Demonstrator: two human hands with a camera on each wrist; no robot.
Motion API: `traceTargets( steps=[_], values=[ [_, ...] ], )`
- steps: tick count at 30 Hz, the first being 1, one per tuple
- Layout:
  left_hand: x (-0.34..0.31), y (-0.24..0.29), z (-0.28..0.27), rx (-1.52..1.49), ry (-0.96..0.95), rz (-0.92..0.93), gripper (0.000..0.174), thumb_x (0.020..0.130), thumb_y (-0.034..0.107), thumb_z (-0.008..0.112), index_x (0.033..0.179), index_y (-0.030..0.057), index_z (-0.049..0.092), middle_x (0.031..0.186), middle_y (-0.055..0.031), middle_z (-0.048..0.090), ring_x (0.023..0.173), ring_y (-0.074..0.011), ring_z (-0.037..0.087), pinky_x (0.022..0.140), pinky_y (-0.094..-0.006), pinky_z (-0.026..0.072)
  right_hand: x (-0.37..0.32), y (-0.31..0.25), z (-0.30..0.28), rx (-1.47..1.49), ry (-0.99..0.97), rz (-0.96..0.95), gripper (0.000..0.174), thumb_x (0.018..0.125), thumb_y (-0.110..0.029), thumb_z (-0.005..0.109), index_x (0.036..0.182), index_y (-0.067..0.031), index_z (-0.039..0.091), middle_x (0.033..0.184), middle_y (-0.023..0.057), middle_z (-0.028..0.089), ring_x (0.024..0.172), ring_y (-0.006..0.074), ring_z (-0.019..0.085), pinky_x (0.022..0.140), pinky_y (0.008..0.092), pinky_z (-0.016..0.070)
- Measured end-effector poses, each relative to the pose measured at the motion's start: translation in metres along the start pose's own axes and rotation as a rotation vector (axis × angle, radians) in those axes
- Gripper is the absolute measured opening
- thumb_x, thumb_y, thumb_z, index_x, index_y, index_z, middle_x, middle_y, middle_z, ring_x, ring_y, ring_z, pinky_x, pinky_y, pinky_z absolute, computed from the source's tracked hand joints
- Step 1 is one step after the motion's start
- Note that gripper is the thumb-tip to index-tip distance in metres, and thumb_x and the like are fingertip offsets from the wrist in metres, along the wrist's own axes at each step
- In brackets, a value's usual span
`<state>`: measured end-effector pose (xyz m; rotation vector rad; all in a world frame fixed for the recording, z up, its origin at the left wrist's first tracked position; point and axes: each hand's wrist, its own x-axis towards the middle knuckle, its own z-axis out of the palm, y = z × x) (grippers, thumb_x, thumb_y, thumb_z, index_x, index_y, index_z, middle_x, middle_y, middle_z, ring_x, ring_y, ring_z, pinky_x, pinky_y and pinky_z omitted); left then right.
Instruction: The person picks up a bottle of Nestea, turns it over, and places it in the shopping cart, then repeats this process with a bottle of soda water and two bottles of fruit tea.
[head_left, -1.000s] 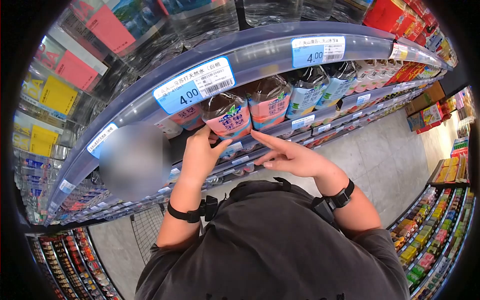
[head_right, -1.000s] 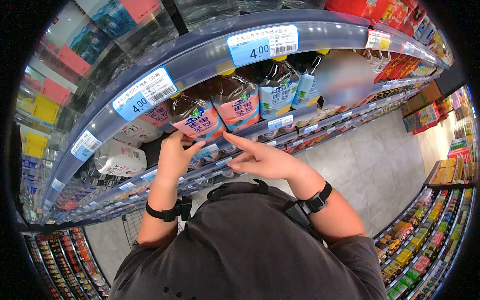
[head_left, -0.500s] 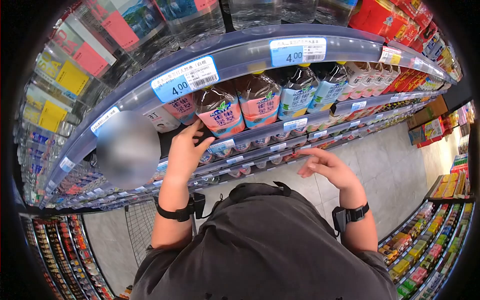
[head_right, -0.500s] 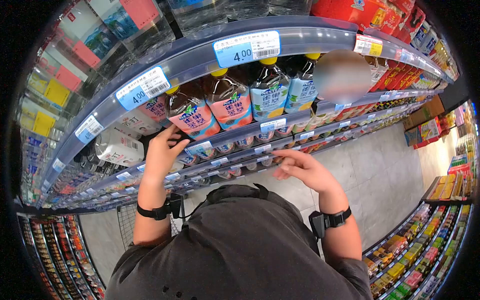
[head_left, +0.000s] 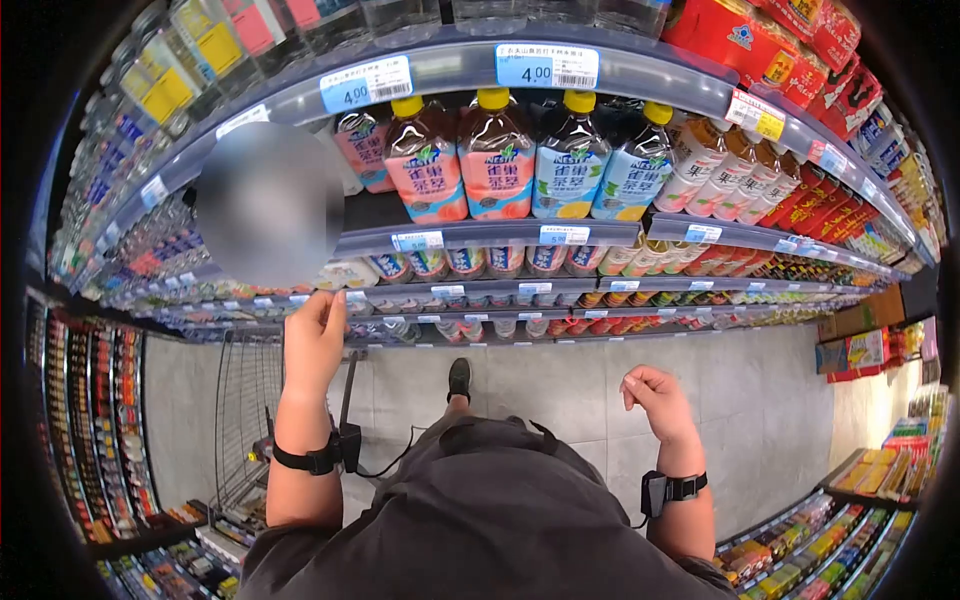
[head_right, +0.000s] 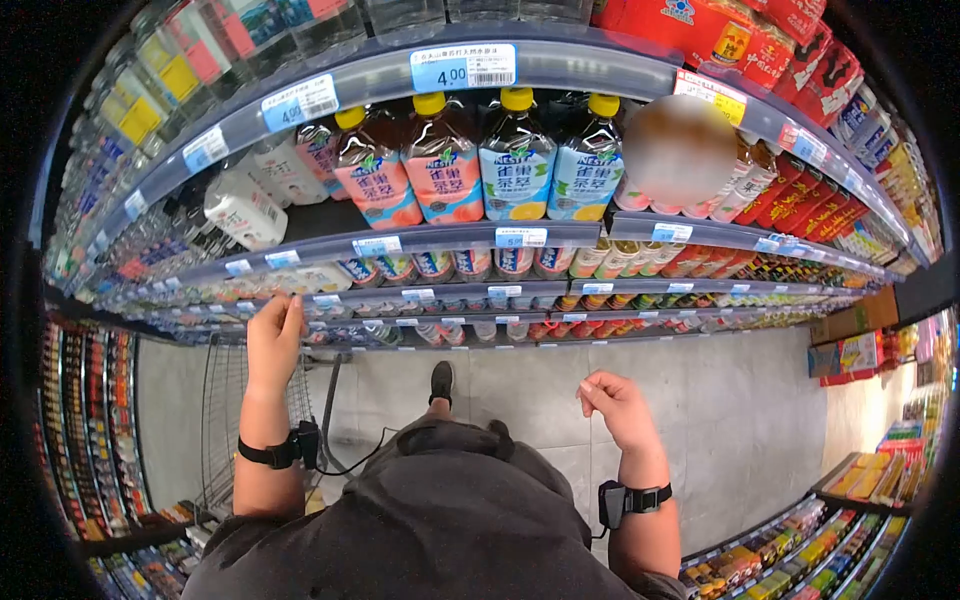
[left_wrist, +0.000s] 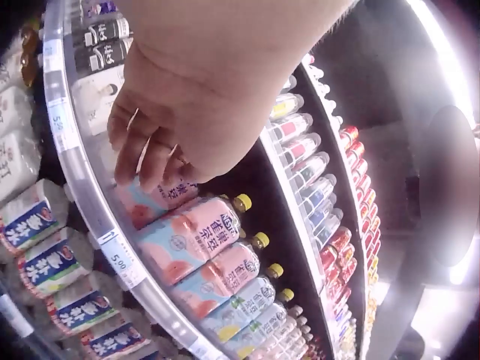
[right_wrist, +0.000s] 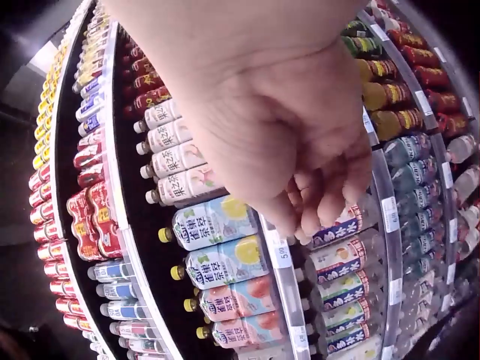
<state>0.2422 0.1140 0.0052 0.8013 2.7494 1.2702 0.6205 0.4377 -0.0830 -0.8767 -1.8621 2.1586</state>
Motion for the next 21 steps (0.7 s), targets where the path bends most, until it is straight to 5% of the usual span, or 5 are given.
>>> traceTargets(
  steps=[7,21],
  values=[
    [-0.069,0.005,-0.016,0.131,0.035,-0.045,0.038,0.105,0.023,0.063,0.075,-0.0009,0.057,0.056,-0.0049,0.048,0.054,-0.01,0.038,0.051,-0.032,0.0337,0.0,0.041,-0.007,0.008,-0.064,0.092,0.035,0.107,-0.027,0.06,0.079,-0.0064,0.06,0.066,-0.0017,0.054,0.062,0.0085,0.049,0.061,0.0255,0.0383],
    [-0.124,-0.024,-0.075,0.122,0.221,-0.158,0.041,0.105,0.024,0.064,0.074,-0.001,0.054,0.055,-0.0051,0.046,0.053,-0.01,0.037,0.05,-0.0324,0.0321,0.023,0.023,0.031,0.072,-0.09,0.147,0.042,0.106,-0.031,0.062,0.071,-0.0081,0.057,0.059,-0.0026,0.048,0.053,0.009,0.042,0.053,0.027,0.0335]
  ],
)
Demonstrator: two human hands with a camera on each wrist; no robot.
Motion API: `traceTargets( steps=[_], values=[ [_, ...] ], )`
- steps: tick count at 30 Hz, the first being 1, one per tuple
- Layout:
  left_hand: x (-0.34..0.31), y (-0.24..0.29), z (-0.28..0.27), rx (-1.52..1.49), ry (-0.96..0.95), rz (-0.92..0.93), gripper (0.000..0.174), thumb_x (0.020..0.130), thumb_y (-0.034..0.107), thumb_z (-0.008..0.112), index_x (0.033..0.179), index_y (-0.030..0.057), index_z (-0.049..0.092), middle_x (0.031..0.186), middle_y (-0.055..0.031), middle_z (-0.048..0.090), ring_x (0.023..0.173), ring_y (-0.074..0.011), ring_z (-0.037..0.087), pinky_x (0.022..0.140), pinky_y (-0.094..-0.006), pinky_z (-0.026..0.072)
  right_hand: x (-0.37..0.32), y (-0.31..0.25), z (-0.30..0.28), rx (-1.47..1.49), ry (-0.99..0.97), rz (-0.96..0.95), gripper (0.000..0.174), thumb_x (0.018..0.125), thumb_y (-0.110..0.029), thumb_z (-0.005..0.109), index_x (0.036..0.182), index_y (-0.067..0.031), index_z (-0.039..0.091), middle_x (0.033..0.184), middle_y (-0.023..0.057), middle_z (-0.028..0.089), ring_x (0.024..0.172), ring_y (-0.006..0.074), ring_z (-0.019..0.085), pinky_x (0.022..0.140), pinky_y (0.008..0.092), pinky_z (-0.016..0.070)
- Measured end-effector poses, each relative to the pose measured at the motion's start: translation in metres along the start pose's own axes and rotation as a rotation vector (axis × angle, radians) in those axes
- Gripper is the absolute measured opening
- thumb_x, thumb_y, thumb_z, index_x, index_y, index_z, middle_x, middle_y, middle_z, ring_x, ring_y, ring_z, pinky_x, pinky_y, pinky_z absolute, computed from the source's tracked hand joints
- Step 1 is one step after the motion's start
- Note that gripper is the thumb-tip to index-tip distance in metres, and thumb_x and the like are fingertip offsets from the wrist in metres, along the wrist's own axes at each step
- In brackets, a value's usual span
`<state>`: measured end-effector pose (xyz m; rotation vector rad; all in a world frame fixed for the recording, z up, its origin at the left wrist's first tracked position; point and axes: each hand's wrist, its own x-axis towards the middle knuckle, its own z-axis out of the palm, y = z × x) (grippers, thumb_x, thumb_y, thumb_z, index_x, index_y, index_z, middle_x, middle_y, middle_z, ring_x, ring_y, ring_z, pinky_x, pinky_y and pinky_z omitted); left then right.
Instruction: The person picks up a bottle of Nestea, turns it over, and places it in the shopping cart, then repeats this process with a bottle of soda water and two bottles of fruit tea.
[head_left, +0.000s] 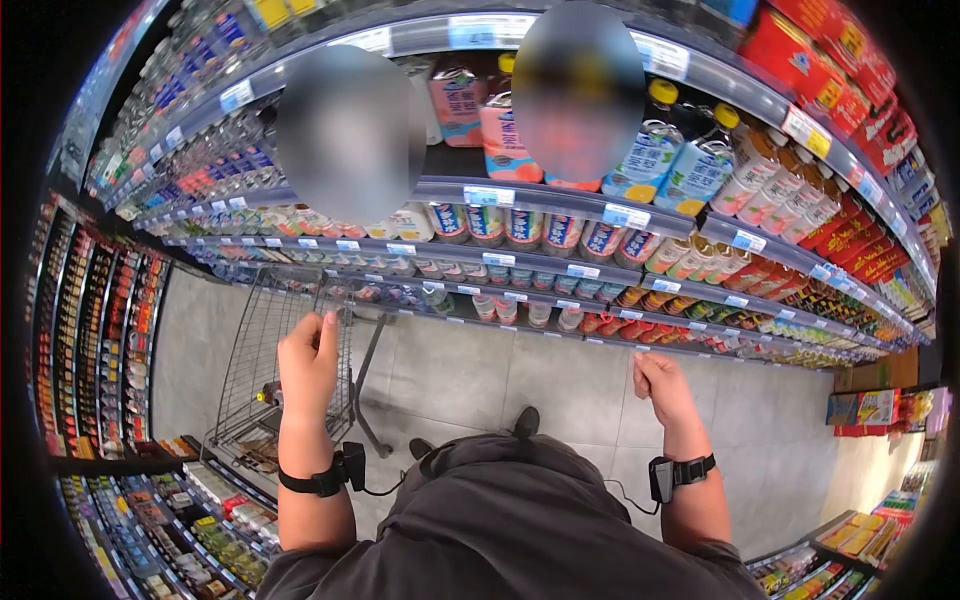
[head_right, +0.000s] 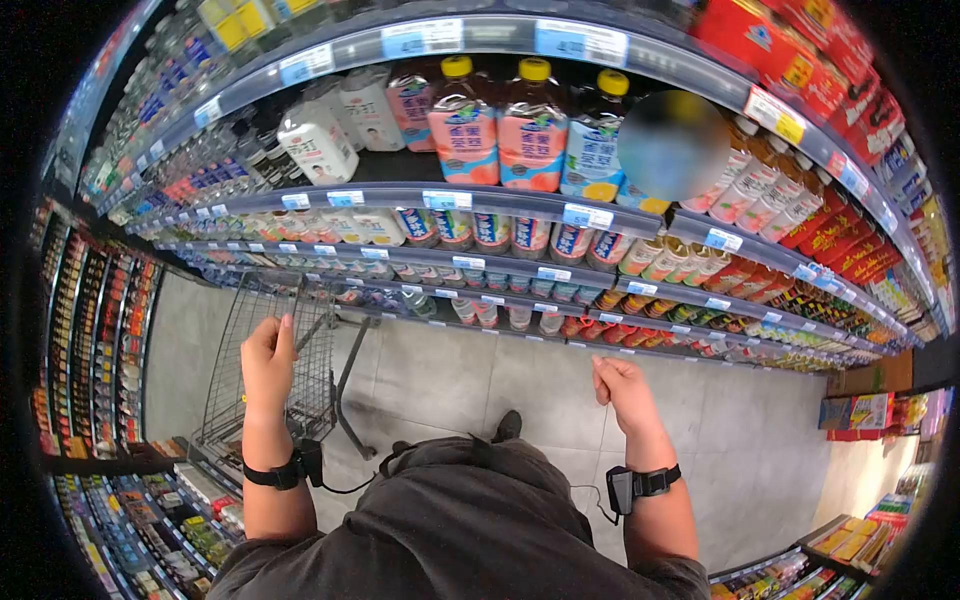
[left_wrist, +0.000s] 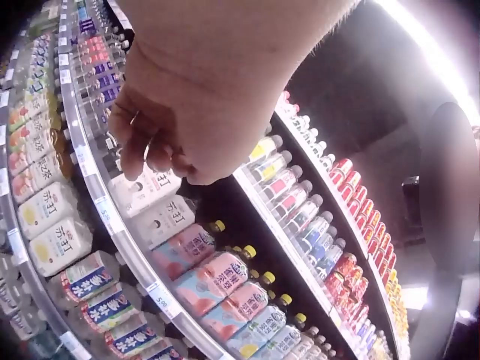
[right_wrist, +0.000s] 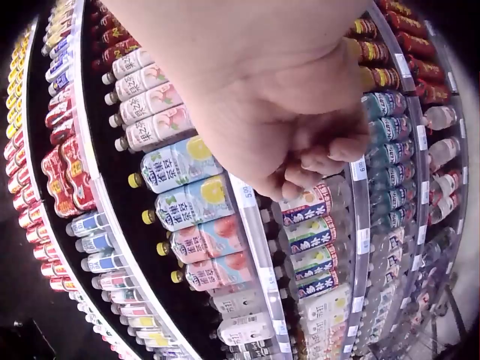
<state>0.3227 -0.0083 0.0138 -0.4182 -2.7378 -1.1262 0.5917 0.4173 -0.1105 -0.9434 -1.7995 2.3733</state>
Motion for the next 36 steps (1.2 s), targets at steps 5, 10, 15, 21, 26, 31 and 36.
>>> traceTargets(
  steps=[5,10,15,21,26,31,36],
  values=[
    [-0.018,-0.045,-0.043,-0.019,0.049,-0.088,0.042,0.105,0.025,0.063,0.073,-0.0007,0.054,0.054,-0.0041,0.048,0.052,-0.0094,0.04,0.05,-0.0323,0.0328,0.012,-0.015,0.049,-0.103,-0.013,-0.122,0.036,0.107,-0.028,0.058,0.077,-0.0077,0.06,0.063,-0.0017,0.052,0.057,0.0091,0.048,0.056,0.0264,0.037],
    [-0.036,-0.106,-0.104,0.001,0.075,-0.223,0.04,0.107,0.02,0.059,0.072,0.0019,0.05,0.059,0.0006,0.047,0.053,-0.0068,0.045,0.051,-0.0272,0.0347,0.026,-0.018,0.122,-0.129,-0.168,-0.143,0.021,0.107,-0.021,0.057,0.094,-0.0057,0.064,0.077,-0.0008,0.06,0.067,0.009,0.055,0.063,0.0257,0.0448],
    [-0.063,-0.186,-0.16,-0.102,0.179,-0.264,0.035,0.106,0.021,0.06,0.08,-0.0016,0.06,0.057,-0.001,0.051,0.052,-0.0073,0.045,0.05,-0.0287,0.034,0.025,-0.024,0.21,-0.231,-0.291,-0.15,0.007,0.103,-0.011,0.064,0.099,-0.0059,0.066,0.083,-0.0003,0.065,0.072,0.008,0.058,0.065,0.0251,0.0474],
    [-0.098,-0.259,-0.219,-0.192,0.221,-0.43,0.034,0.106,0.019,0.061,0.079,-0.0002,0.058,0.058,0.0005,0.051,0.053,-0.0066,0.046,0.05,-0.0281,0.0344,0.02,-0.025,0.314,-0.395,-0.384,-0.178,0.007,0.099,-0.01,0.071,0.096,-0.0062,0.066,0.084,-0.0006,0.068,0.072,0.007,0.06,0.065,0.0241,0.0479],
    [-0.134,-0.322,-0.264,-0.131,0.286,-0.433,0.034,0.103,0.019,0.067,0.076,0.0004,0.057,0.059,0.0016,0.05,0.055,-0.0057,0.044,0.051,-0.0273,0.0335,0.01,-0.015,0.4,-0.433,-0.426,-0.193,0.012,0.098,-0.011,0.074,0.09,-0.0071,0.065,0.076,-0.0019,0.065,0.067,0.0061,0.058,0.061,0.023,0.0463],
    [-0.174,-0.367,-0.315,-0.094,0.34,-0.511,0.037,0.101,0.022,0.07,0.075,0.0004,0.056,0.059,0.0009,0.05,0.056,-0.0061,0.044,0.051,-0.0272,0.0334,0.002,-0.009,0.478,-0.415,-0.414,-0.198,0.024,0.104,-0.022,0.067,0.086,-0.0062,0.065,0.068,-0.003,0.06,0.062,0.0058,0.054,0.058,0.0225,0.0431],
    [-0.22,-0.403,-0.354,-0.227,0.44,-0.514,0.036,0.107,0.024,0.06,0.079,0.0012,0.058,0.062,-0.0006,0.053,0.058,-0.007,0.053,0.052,-0.0274,0.0398,0.0,0.01,0.541,-0.43,-0.605,-0.229,0.025,0.109,-0.021,0.056,0.096,-0.0035,0.067,0.075,0.0003,0.063,0.066,0.0082,0.056,0.063,0.0248,0.0463]
  ],
)
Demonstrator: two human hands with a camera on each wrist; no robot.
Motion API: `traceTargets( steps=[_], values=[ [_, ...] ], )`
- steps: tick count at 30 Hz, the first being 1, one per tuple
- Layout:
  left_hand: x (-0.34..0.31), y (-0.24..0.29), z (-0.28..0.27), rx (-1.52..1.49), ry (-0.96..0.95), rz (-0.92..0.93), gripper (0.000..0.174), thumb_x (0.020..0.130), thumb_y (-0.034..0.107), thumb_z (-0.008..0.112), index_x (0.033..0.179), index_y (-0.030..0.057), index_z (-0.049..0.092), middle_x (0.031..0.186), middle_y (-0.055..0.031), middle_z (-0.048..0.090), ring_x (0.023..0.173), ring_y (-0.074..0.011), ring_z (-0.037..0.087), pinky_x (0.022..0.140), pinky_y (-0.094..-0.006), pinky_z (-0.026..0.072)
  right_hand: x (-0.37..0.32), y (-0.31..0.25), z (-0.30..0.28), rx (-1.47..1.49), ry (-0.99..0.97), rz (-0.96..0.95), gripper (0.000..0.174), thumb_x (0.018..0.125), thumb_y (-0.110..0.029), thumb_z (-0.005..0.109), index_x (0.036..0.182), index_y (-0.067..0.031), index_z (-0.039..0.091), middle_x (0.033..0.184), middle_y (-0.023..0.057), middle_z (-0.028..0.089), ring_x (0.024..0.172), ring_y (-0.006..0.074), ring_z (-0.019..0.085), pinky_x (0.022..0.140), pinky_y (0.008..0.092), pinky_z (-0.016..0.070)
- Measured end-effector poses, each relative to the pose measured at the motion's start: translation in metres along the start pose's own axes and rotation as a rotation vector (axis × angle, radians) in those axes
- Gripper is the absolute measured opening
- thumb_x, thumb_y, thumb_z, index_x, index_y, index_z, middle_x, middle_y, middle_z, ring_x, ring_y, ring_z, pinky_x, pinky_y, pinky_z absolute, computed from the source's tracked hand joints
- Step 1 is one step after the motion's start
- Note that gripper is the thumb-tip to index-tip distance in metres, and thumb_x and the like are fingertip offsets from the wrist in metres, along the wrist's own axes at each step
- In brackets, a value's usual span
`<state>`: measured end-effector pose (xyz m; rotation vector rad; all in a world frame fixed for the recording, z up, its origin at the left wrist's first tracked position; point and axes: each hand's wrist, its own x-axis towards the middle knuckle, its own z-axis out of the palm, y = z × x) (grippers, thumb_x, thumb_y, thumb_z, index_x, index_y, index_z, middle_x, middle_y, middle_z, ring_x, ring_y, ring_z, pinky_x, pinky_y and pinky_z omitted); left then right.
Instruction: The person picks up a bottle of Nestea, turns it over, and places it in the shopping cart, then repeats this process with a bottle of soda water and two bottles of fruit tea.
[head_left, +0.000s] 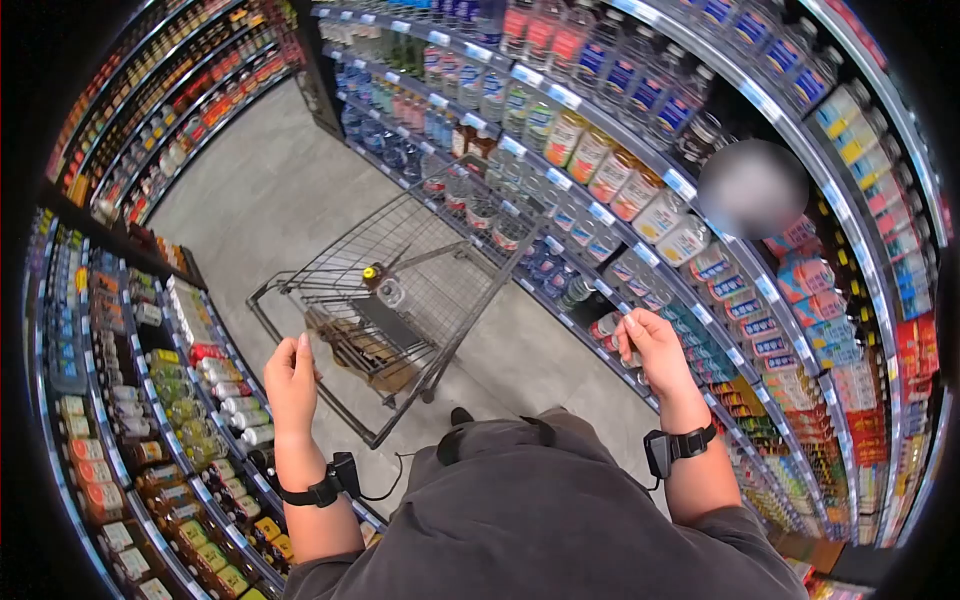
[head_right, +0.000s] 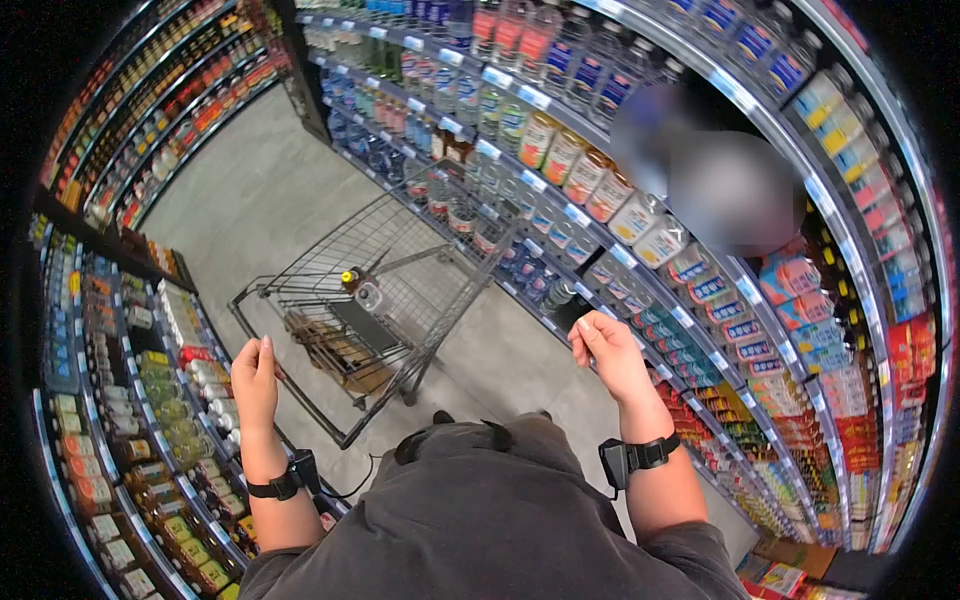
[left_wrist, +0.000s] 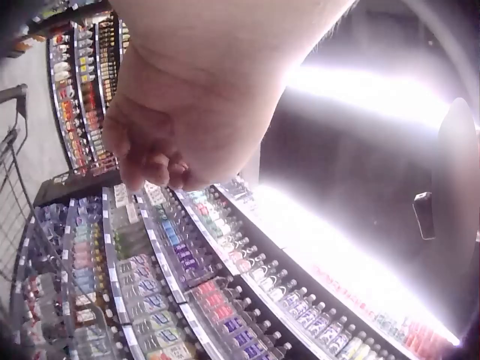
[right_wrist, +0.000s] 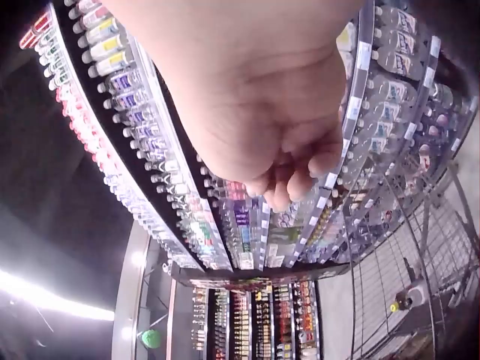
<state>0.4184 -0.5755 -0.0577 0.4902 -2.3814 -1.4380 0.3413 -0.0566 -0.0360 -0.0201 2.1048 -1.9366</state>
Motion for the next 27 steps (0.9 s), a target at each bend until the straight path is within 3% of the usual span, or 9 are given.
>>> traceTargets(
  steps=[4,9,11,12,17,20,23,25,27],
  values=[
    [-0.013,-0.017,-0.022,-0.073,0.058,-0.058,0.018,0.104,0.018,0.063,0.096,0.0016,0.063,0.069,0.0008,0.059,0.061,-0.0064,0.054,0.056,-0.0246,0.0424,0.018,-0.012,0.036,-0.04,-0.089,0.09,0.015,0.106,-0.013,0.06,0.103,-0.0025,0.07,0.08,0.0009,0.067,0.069,0.0081,0.058,0.065,0.0241,0.0482],
    [-0.031,-0.032,-0.04,-0.176,0.051,-0.185,0.011,0.102,0.013,0.066,0.1,0.0022,0.065,0.068,0.002,0.057,0.059,-0.0049,0.051,0.054,-0.0225,0.0397,0.041,-0.029,0.065,-0.166,-0.209,0.104,0.008,0.102,-0.01,0.067,0.101,-0.0028,0.07,0.081,0.0022,0.07,0.069,0.0069,0.059,0.064,0.0228,0.0485],
    [-0.038,-0.035,-0.048,-0.183,0.06,-0.23,0.013,0.102,0.015,0.067,0.098,0.0026,0.065,0.062,0.0023,0.054,0.055,-0.0051,0.049,0.053,-0.0227,0.0375,0.052,-0.029,0.074,-0.23,-0.252,0.109,0.01,0.101,-0.013,0.069,0.097,-0.0035,0.069,0.079,0.0018,0.069,0.066,0.0065,0.058,0.063,0.0223,0.0479],
    [-0.04,-0.04,-0.051,-0.162,0.083,-0.232,0.023,0.105,0.021,0.065,0.089,0.0038,0.064,0.058,0.0024,0.052,0.052,-0.0058,0.046,0.052,-0.0234,0.0363,0.059,-0.026,0.08,-0.226,-0.247,0.113,0.014,0.1,-0.015,0.071,0.091,-0.0043,0.067,0.074,0.001,0.067,0.063,0.0059,0.058,0.06,0.0222,0.0468],
    [-0.05,-0.063,-0.071,-0.039,0.151,-0.261,0.042,0.108,0.032,0.059,0.075,0.0059,0.058,0.06,0.0013,0.054,0.054,-0.0064,0.047,0.052,-0.0249,0.0367,0.105,-0.023,0.106,-0.241,-0.417,0.113,0.023,0.103,-0.02,0.067,0.086,-0.0047,0.065,0.066,-0.0006,0.062,0.06,0.0062,0.057,0.058,0.0226,0.0449],
    [-0.045,-0.065,-0.072,-0.114,0.22,-0.28,0.035,0.106,0.025,0.062,0.079,0.0018,0.063,0.064,-0.0003,0.059,0.058,-0.0068,0.051,0.056,-0.0246,0.04,0.139,-0.021,0.124,-0.162,-0.463,0.12,0.022,0.107,-0.017,0.058,0.093,-0.0028,0.067,0.072,0.001,0.065,0.064,0.0077,0.059,0.061,0.0236,0.0471],
    [-0.031,-0.052,-0.063,-0.179,0.274,-0.299,0.019,0.103,0.017,0.066,0.093,0.0001,0.068,0.072,-0.0008,0.064,0.062,-0.0064,0.054,0.058,-0.0234,0.0433,0.176,-0.027,0.145,-0.167,-0.513,0.082,0.019,0.107,-0.016,0.058,0.1,-0.0029,0.069,0.075,0.0015,0.067,0.068,0.0077,0.06,0.063,0.0233,0.0483],
    [-0.016,-0.051,-0.059,-0.132,0.212,-0.333,0.014,0.1,0.011,0.069,0.106,-0.0012,0.069,0.079,-0.0009,0.068,0.066,-0.0061,0.057,0.059,-0.0228,0.0456,0.201,-0.036,0.157,-0.173,-0.542,0.123,0.014,0.105,-0.013,0.061,0.103,-0.0037,0.07,0.078,0.0019,0.07,0.07,0.0075,0.061,0.064,0.0229,0.0486],
    [0.004,-0.049,-0.048,-0.088,0.217,-0.392,0.014,0.098,0.012,0.071,0.102,-0.0012,0.071,0.073,-0.0007,0.066,0.063,-0.006,0.057,0.056,-0.0235,0.0438,0.227,-0.04,0.169,-0.255,-0.576,0.135,0.009,0.102,-0.012,0.067,0.102,-0.004,0.07,0.083,0.0034,0.073,0.072,0.0068,0.062,0.065,0.0223,0.0486]
  ],
)
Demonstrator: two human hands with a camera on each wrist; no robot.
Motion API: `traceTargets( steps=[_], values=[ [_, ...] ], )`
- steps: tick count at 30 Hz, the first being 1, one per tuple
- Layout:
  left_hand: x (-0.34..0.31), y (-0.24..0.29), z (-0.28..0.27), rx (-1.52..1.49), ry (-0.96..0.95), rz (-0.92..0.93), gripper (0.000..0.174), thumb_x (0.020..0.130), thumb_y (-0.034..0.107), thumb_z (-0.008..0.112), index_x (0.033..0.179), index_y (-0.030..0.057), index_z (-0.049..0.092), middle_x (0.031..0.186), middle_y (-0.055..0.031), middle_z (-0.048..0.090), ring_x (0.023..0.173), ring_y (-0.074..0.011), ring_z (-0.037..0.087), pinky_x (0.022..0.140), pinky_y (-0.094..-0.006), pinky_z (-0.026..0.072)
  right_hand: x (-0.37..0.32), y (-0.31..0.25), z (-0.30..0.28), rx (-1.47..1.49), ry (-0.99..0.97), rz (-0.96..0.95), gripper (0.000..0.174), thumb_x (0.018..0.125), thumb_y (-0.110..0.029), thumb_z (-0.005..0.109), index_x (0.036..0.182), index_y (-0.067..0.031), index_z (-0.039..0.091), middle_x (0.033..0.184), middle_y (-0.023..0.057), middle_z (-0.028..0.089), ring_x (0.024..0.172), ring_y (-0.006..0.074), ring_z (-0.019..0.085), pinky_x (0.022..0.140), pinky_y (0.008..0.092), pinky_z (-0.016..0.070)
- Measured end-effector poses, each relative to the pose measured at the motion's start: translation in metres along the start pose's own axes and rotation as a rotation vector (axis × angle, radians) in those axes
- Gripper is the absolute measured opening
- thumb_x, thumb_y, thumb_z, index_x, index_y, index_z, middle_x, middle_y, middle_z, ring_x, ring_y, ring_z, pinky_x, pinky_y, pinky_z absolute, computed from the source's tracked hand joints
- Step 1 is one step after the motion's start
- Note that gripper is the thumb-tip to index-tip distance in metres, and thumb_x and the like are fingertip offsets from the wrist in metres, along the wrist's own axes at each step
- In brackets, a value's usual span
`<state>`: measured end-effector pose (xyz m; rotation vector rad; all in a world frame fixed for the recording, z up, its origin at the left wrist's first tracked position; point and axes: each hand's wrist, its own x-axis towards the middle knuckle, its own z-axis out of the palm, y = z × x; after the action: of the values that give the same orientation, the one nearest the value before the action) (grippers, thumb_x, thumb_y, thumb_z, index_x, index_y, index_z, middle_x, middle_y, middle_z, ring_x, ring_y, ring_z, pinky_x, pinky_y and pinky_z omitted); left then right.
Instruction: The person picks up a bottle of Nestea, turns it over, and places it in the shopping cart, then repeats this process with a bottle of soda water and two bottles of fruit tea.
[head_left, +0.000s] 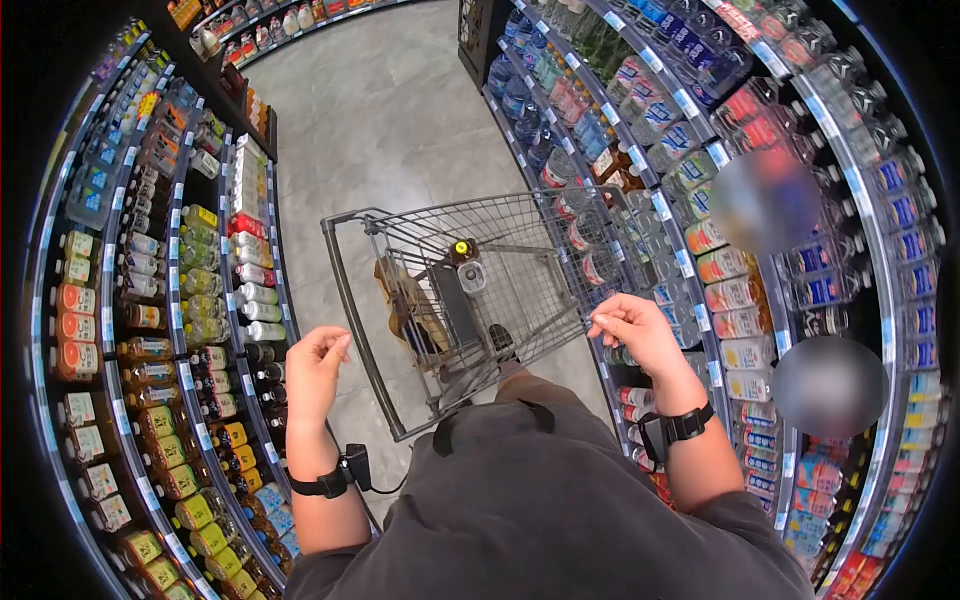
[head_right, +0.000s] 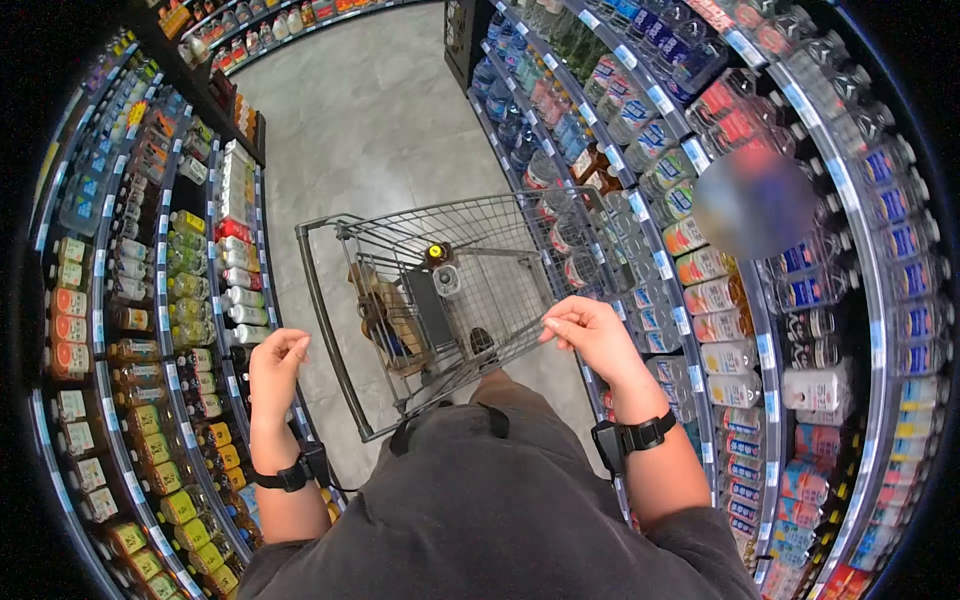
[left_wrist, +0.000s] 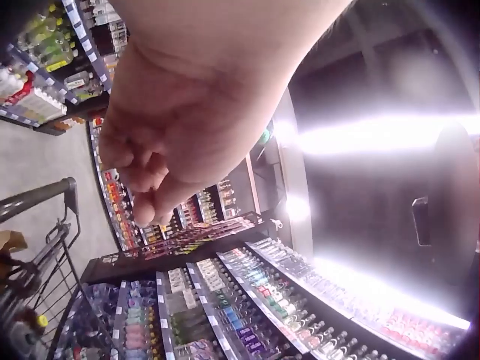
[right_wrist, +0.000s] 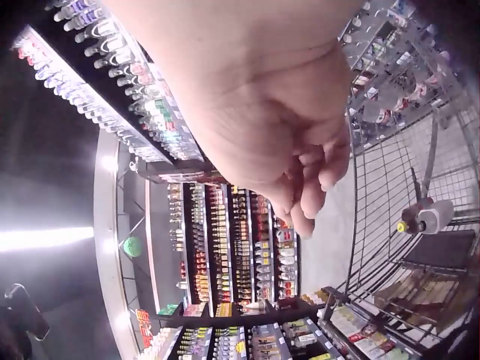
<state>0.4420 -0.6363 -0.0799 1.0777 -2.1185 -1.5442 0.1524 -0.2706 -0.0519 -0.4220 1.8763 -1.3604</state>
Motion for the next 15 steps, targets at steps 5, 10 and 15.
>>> traceTargets(
  steps=[5,10,15],
  values=[
    [0.049,0.001,0.052,0.197,-0.091,-0.049,0.033,0.1,0.024,0.07,0.078,-0.0003,0.066,0.057,-0.0023,0.057,0.052,-0.008,0.052,0.052,-0.0283,0.0397,0.074,0.003,-0.01,-0.044,-0.076,0.04,0.019,0.1,-0.018,0.07,0.088,-0.0044,0.069,0.074,0.0018,0.071,0.066,0.0069,0.063,0.06,0.0225,0.0477],
    [0.102,-0.003,0.133,0.498,-0.17,0.094,0.031,0.101,0.025,0.065,0.082,0.0006,0.062,0.07,-0.0187,0.061,0.066,-0.0391,0.062,0.062,-0.0443,0.0474,0.153,0.045,-0.01,0.015,-0.149,0.228,0.035,0.105,-0.032,0.061,0.087,-0.0036,0.069,0.073,0.0027,0.07,0.064,0.0082,0.062,0.059,0.0224,0.0461],
    [0.152,-0.055,0.223,0.486,-0.265,-0.068,0.023,0.097,0.025,0.068,0.105,0.0042,0.064,0.092,-0.0181,0.07,0.087,-0.0398,0.069,0.076,-0.0473,0.0533,0.23,0.124,0.016,0.069,-0.264,0.352,0.031,0.106,-0.03,0.058,0.104,-0.0014,0.07,0.092,0.0046,0.073,0.067,0.0095,0.063,0.06,0.0254,0.0486]
  ],
)
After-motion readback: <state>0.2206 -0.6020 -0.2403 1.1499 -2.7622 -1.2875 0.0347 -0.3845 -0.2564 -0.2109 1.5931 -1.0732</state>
